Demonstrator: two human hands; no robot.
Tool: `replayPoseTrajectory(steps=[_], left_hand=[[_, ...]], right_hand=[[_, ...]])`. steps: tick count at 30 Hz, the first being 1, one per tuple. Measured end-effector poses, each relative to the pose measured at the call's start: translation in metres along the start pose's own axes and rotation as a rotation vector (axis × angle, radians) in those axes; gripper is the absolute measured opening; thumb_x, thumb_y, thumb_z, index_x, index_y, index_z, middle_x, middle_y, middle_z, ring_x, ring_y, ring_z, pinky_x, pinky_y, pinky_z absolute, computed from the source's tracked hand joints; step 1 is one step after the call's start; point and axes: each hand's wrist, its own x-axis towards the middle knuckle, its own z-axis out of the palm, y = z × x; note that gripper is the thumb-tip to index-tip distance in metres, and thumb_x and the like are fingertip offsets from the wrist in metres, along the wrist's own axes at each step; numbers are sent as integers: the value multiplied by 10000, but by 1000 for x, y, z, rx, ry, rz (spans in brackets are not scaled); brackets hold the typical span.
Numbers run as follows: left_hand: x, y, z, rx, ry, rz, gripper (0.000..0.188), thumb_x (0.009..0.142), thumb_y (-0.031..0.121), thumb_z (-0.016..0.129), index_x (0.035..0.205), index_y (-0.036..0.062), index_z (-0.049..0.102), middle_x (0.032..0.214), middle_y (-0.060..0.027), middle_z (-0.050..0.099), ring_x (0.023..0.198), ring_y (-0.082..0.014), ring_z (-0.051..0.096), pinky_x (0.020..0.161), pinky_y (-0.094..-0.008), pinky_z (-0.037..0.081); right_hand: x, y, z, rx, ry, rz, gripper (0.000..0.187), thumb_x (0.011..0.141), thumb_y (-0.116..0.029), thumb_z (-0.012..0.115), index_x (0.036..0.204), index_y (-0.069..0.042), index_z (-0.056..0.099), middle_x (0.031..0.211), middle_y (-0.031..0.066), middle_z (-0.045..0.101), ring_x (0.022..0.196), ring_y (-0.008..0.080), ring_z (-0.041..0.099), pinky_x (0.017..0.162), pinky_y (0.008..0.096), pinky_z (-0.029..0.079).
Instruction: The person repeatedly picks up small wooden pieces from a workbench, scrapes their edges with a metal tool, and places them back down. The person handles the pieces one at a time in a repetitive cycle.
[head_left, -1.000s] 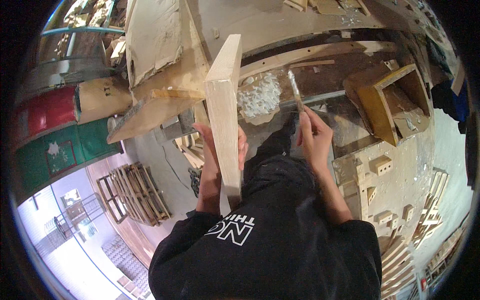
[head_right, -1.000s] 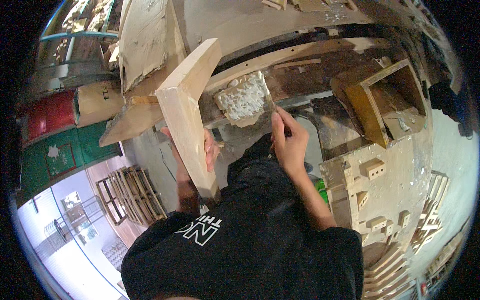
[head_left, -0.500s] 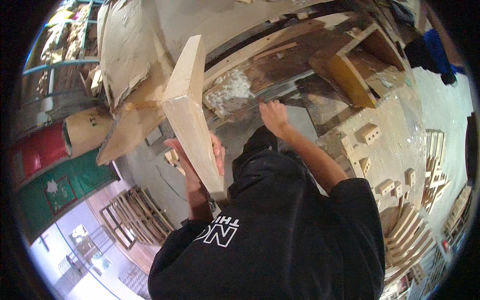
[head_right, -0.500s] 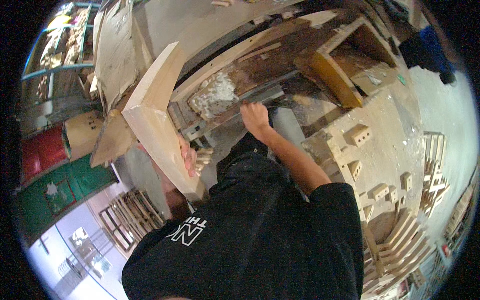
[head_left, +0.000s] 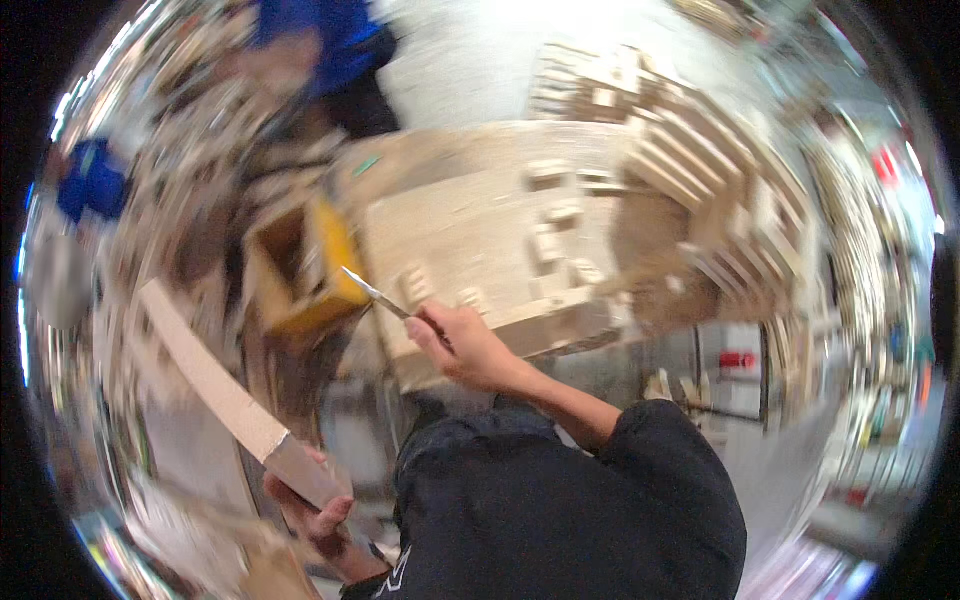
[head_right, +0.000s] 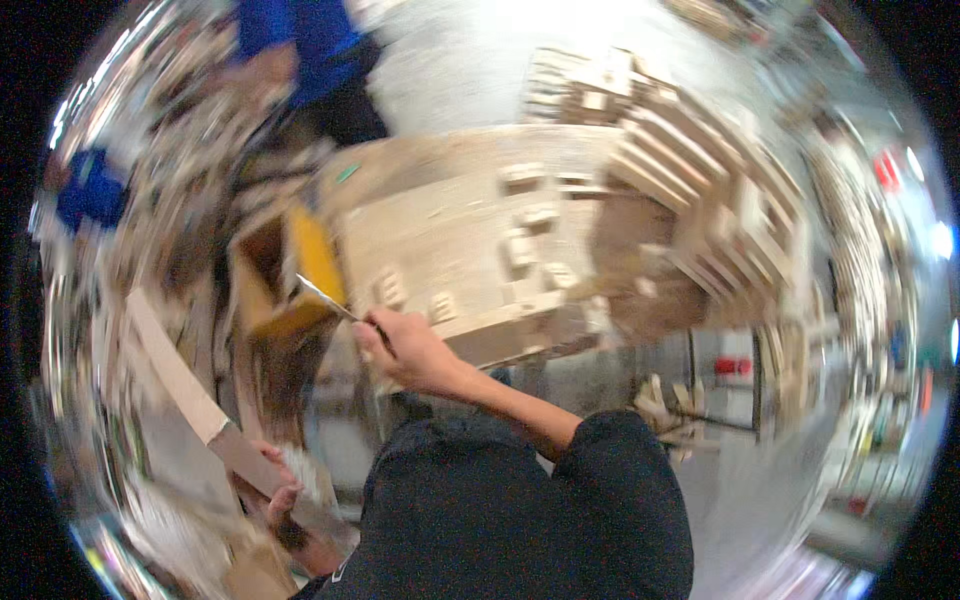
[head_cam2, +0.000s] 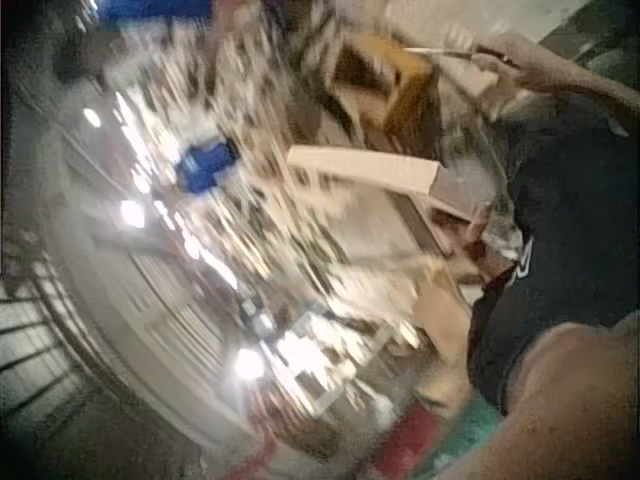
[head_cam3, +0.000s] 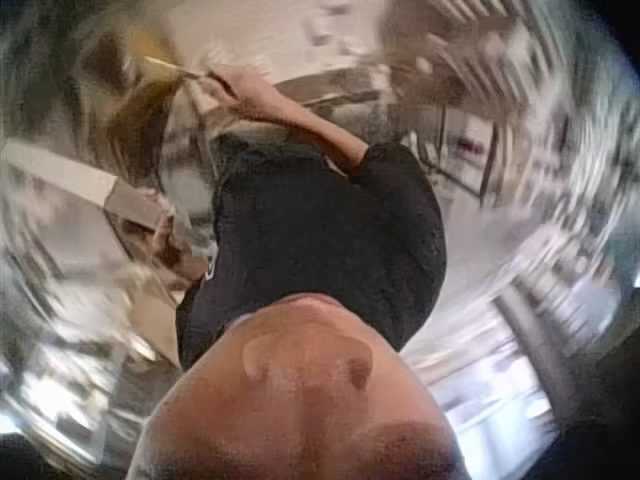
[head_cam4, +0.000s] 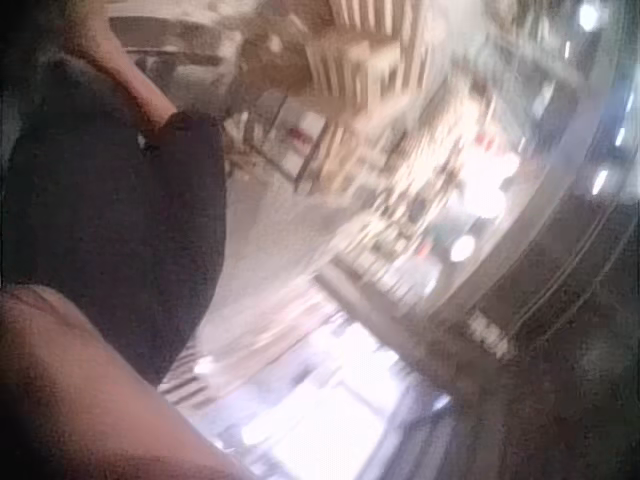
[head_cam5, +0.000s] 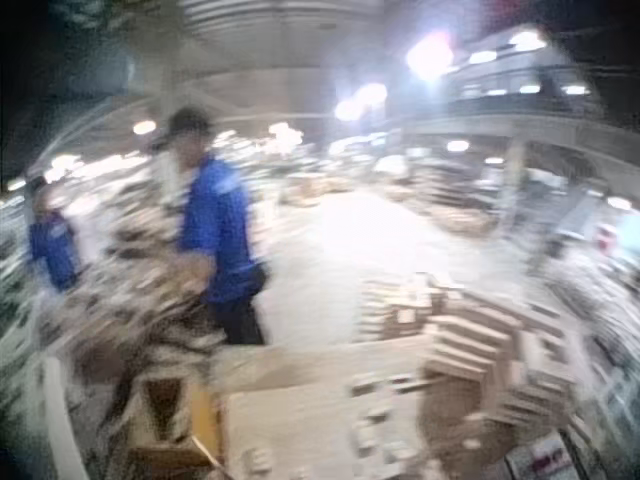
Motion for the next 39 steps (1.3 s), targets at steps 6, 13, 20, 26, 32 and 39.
replayPoseTrajectory(steps=[6, 13, 20, 26, 32, 39], left_hand=[[117, 111, 145, 482, -680, 287, 721, 523, 297, 852, 1101, -39, 584, 963, -163, 664, 859, -253, 657, 777, -348, 515], [165, 222, 361, 906, -1407, 1008, 529, 551, 437, 841, 888, 68, 667, 694, -122, 664, 676, -275, 689, 637, -342, 542], [136, 250, 515, 917, -1735, 1514, 605, 548, 486, 844, 974, 85, 687, 815, -105, 689, 766, -274, 685, 729, -394, 534], [138, 239, 599, 928, -1695, 1667, 625, 575, 371, 880, 1091, 104, 650, 1064, -80, 668, 1033, -260, 621, 926, -400, 465], [177, 231, 599, 534, -987, 1562, 685, 675, 412, 809, 1256, 134, 577, 1278, -76, 589, 1221, -249, 517, 1079, -425, 369], [218, 165, 511, 618, -897, 1388, 449, 782, 330, 766, 1118, 66, 630, 1130, -118, 645, 1132, -271, 568, 1009, -421, 406]], right_hand=[[-104, -53, -184, 81, 610, -63, 320, 1031, -286, 402, 841, -39, 474, 617, 16, 482, 533, 96, 479, 478, 287, 386], [-201, -102, -295, -803, 887, -143, 602, 868, -549, 614, 1021, 21, 498, 946, 152, 620, 814, 266, 626, 750, 398, 481], [-266, -79, -374, -1192, 526, -397, 962, 600, -808, 617, 1111, -2, 490, 1180, 158, 584, 1125, 366, 561, 1052, 495, 345], [-298, -26, -383, -1233, 732, -272, 906, 463, -543, 900, 1063, 11, 507, 943, 147, 579, 922, 335, 596, 884, 446, 458], [-298, 17, -451, -1079, 1057, 210, 859, 482, -553, 899, 967, 33, 500, 961, 187, 589, 907, 348, 591, 805, 453, 481], [-274, 89, -520, -1244, 975, 411, 925, 514, -724, 785, 934, 45, 488, 744, 190, 631, 709, 341, 655, 682, 433, 519]])
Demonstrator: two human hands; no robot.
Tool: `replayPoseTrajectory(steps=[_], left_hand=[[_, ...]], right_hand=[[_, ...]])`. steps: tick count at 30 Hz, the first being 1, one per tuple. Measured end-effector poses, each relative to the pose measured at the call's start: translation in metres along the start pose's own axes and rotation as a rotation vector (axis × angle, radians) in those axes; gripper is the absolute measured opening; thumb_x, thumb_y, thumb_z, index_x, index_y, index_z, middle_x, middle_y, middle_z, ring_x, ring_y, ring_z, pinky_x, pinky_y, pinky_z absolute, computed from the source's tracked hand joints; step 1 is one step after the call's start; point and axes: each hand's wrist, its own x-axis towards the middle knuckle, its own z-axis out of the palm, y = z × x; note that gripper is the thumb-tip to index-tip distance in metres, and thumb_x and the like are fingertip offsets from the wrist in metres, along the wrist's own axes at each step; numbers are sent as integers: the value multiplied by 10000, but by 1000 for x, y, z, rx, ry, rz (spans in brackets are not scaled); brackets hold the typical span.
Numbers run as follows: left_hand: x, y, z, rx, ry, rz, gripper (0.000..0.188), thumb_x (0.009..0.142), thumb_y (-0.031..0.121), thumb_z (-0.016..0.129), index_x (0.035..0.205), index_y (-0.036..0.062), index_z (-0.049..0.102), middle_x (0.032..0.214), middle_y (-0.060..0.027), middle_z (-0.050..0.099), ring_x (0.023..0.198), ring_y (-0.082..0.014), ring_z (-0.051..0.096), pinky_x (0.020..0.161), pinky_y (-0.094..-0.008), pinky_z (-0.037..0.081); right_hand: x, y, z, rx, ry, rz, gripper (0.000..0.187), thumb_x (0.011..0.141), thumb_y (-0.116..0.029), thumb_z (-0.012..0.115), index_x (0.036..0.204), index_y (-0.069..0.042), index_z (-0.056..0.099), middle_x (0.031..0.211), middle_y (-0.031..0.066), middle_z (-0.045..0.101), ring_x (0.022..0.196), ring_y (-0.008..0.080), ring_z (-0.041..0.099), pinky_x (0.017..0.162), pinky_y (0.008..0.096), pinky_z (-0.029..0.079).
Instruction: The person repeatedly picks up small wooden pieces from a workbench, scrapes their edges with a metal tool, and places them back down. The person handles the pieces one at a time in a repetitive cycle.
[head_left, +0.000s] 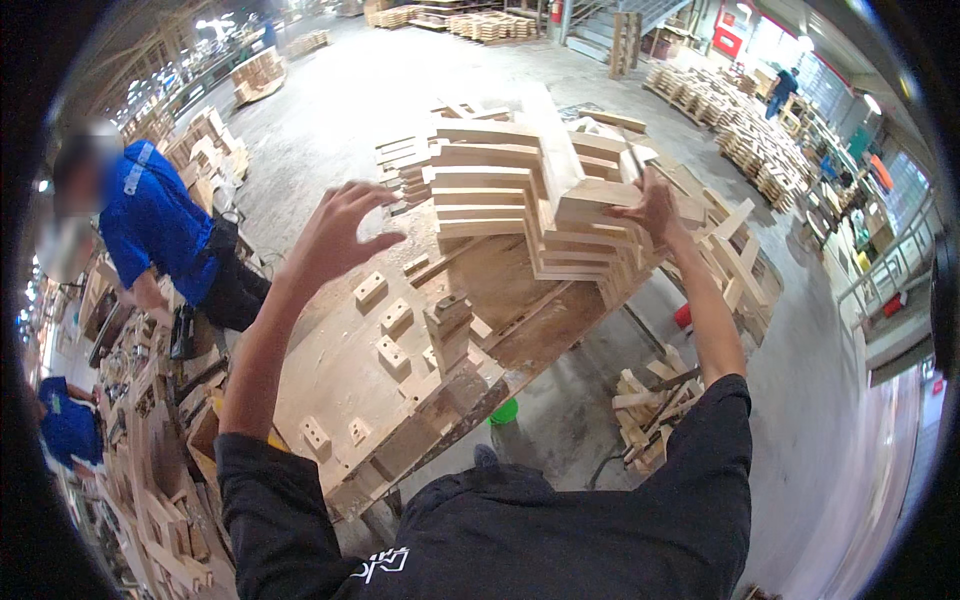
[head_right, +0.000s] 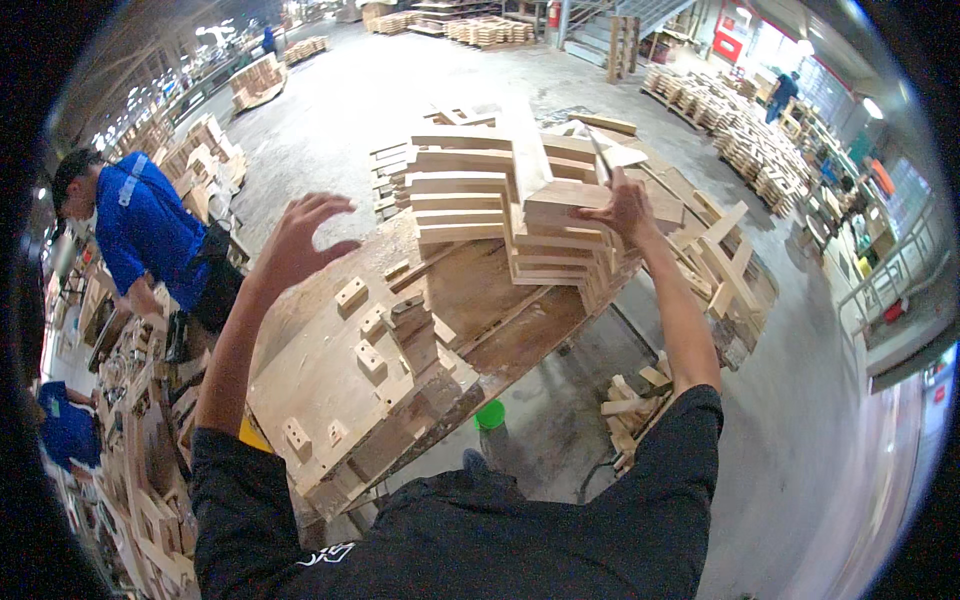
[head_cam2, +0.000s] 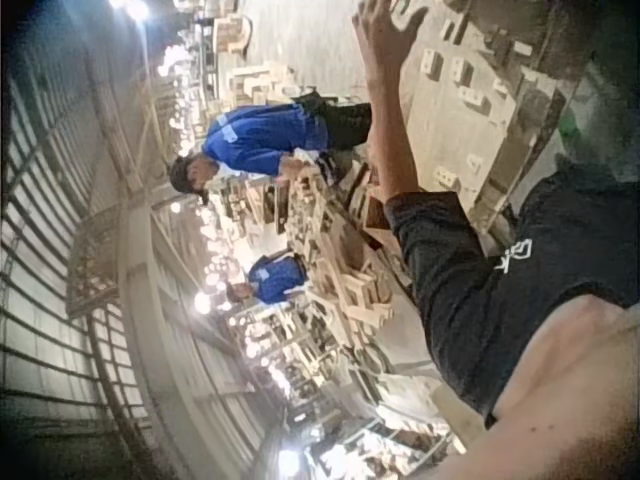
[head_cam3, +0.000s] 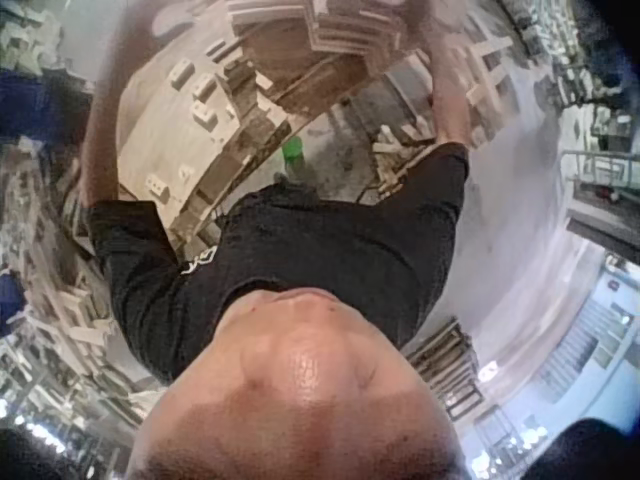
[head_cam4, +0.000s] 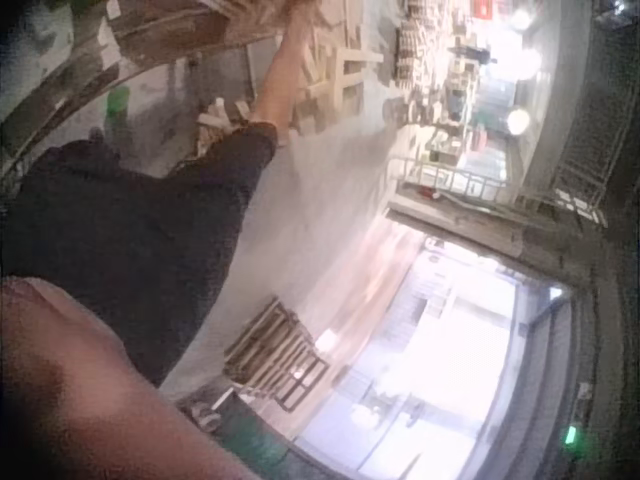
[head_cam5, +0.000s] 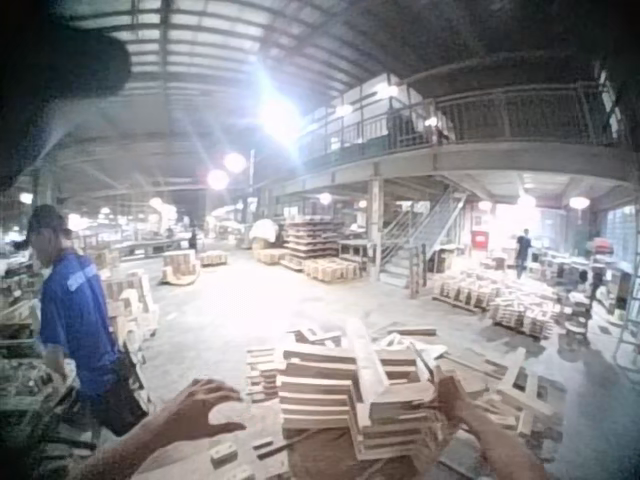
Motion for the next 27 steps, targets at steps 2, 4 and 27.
replayPoseTrajectory(steps=[2, 4, 27], left_hand=[[-41, -9, -3, -4, 10, -92, 400, 782, 295, 769, 1075, 52, 647, 1108, -126, 649, 1104, -283, 582, 979, -406, 430], [-84, -18, -8, -73, -24, -252, 365, 786, 231, 764, 1065, 30, 642, 1117, -135, 645, 1080, -295, 596, 953, -395, 448], [-514, 148, -33, -97, 545, -1394, 193, 954, 204, 551, 1010, 39, 635, 836, -165, 655, 703, -274, 627, 649, -369, 487]], right_hand=[[2, 6, 7, 105, 87, -80, 926, 507, -722, 789, 932, 48, 495, 751, 193, 635, 715, 346, 655, 693, 434, 521], [2, 8, 5, 114, 42, -19, 908, 523, -701, 799, 945, 50, 514, 759, 189, 635, 729, 343, 648, 703, 432, 517], [-97, -555, -34, 263, -591, -1320, 522, 764, -446, 734, 864, -2, 479, 768, 157, 559, 799, 340, 542, 755, 439, 435]])
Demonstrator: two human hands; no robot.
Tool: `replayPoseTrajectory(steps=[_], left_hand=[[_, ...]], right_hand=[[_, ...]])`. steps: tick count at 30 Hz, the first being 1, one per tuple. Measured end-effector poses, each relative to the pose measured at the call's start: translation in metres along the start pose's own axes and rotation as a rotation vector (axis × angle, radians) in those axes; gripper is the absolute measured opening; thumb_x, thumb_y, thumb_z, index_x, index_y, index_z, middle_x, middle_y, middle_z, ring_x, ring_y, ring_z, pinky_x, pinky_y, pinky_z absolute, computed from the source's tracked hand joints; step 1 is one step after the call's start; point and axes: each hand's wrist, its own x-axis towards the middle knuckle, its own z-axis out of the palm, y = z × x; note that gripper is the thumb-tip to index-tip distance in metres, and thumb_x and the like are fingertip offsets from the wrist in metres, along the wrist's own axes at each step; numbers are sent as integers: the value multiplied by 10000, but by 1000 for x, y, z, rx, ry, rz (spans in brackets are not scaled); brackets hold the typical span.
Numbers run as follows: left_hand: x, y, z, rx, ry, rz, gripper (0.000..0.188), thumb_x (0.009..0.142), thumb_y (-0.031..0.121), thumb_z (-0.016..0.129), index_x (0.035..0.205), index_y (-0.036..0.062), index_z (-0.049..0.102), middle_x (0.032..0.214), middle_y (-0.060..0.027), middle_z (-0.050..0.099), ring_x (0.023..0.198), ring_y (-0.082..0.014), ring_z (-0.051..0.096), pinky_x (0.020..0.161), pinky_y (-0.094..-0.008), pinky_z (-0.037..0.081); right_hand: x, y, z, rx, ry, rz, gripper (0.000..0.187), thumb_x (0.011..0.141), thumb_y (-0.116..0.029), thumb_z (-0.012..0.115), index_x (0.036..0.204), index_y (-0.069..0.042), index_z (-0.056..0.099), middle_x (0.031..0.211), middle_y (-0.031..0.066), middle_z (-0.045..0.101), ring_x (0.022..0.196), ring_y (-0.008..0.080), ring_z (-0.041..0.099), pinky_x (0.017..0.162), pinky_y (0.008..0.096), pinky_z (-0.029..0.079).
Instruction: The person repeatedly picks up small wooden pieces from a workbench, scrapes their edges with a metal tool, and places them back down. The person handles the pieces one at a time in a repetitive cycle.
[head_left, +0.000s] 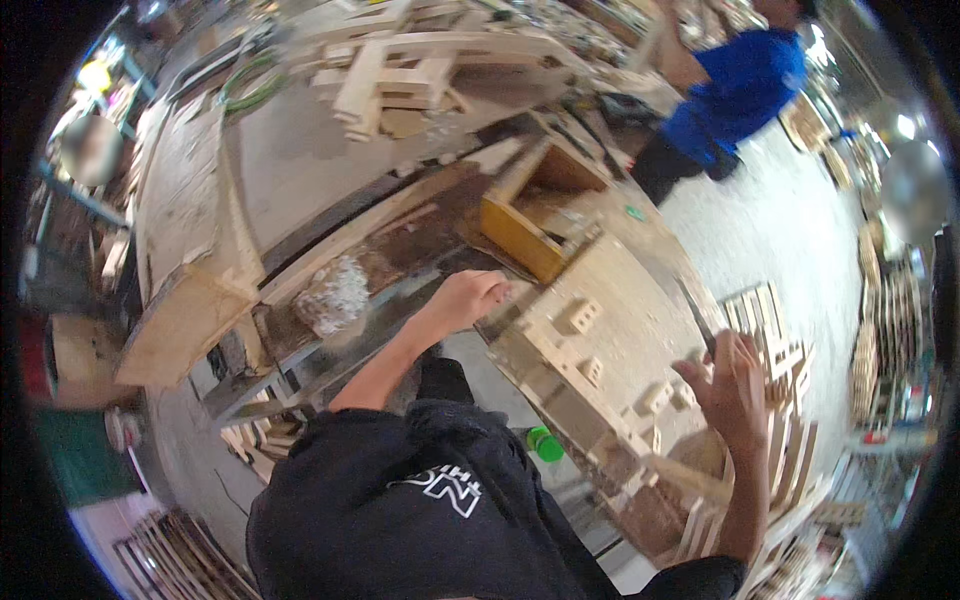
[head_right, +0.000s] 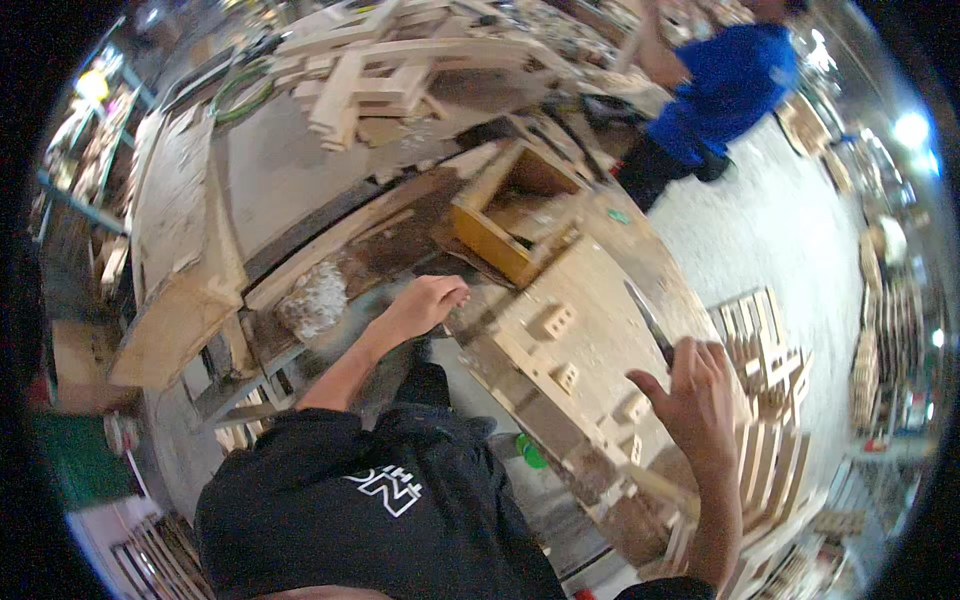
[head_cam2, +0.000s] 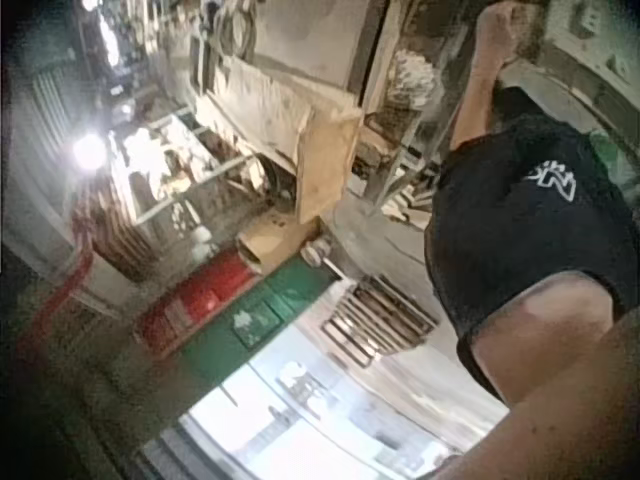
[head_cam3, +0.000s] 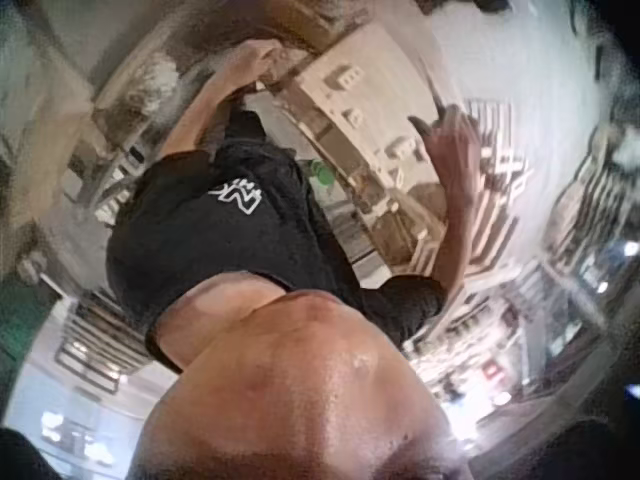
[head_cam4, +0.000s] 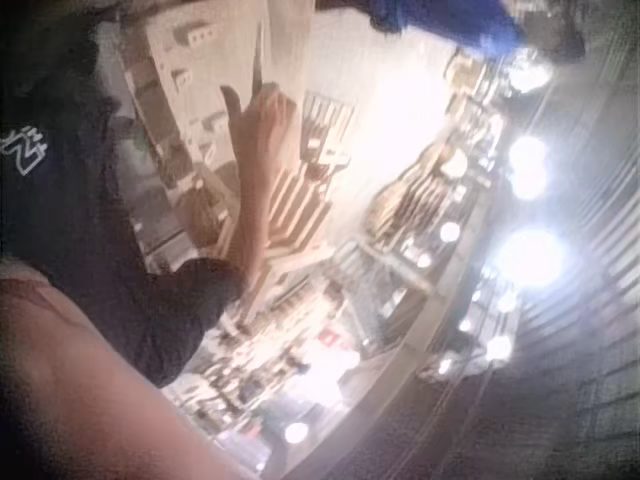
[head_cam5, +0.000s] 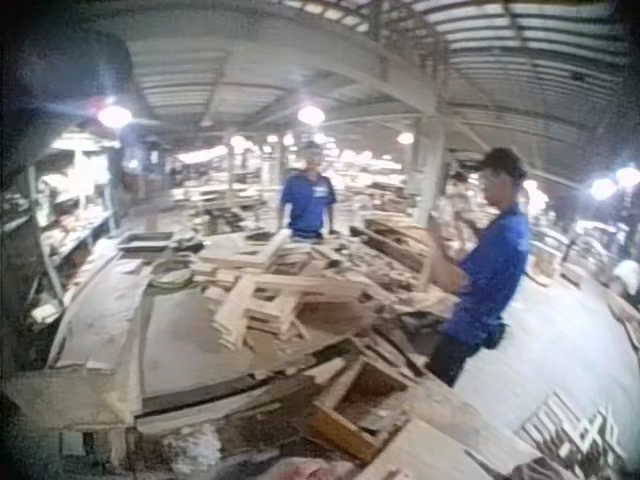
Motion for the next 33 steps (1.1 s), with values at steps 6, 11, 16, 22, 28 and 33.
replayPoseTrajectory(steps=[6, 11, 16, 22, 28, 33], left_hand=[[-96, -79, -113, 114, 451, -389, 299, 939, 53, 482, 1224, 75, 567, 1159, -162, 619, 1013, -327, 618, 838, -394, 504], [-142, -123, -169, 65, 680, -594, 279, 894, 59, 580, 1172, 57, 597, 1099, -165, 635, 991, -327, 622, 837, -385, 506], [-156, -147, -206, 270, 894, -626, 247, 849, 102, 655, 1087, 42, 629, 1031, -148, 657, 1000, -326, 615, 851, -406, 498], [-96, -217, -247, 673, 888, -495, 419, 848, 239, 675, 1201, 50, 554, 1242, -166, 537, 1181, -390, 475, 978, -485, 412], [-54, -259, -250, 911, 779, -784, 653, 854, 492, 591, 1331, 80, 421, 1390, -222, 344, 1297, -420, 317, 1076, -562, 278], [-58, -261, -244, 892, 748, -820, 635, 833, 509, 597, 1288, 87, 463, 1401, -198, 357, 1323, -410, 289, 1106, -580, 217]], right_hand=[[241, -146, 44, 145, 203, -450, 707, 770, -664, 618, 884, 20, 479, 833, 196, 566, 806, 365, 560, 785, 442, 416], [445, -317, 76, 200, 249, -352, 817, 744, -769, 568, 859, 37, 501, 810, 223, 589, 808, 372, 601, 733, 469, 465], [602, -442, 90, 180, 306, -419, 958, 735, -782, 553, 1053, 122, 545, 1017, 275, 623, 1047, 397, 590, 878, 529, 456], [734, -531, 111, -179, 295, -541, 939, 772, -745, 547, 1197, 91, 518, 1194, 263, 568, 1243, 363, 476, 984, 592, 384], [805, -547, 123, -189, 3, -546, 997, 699, -776, 598, 1290, 19, 485, 1347, 152, 502, 1277, 311, 465, 1032, 623, 308], [785, -532, 86, -223, 165, -826, 1125, 593, -854, 608, 1255, 50, 503, 1257, 222, 536, 1170, 362, 531, 957, 490, 437]])
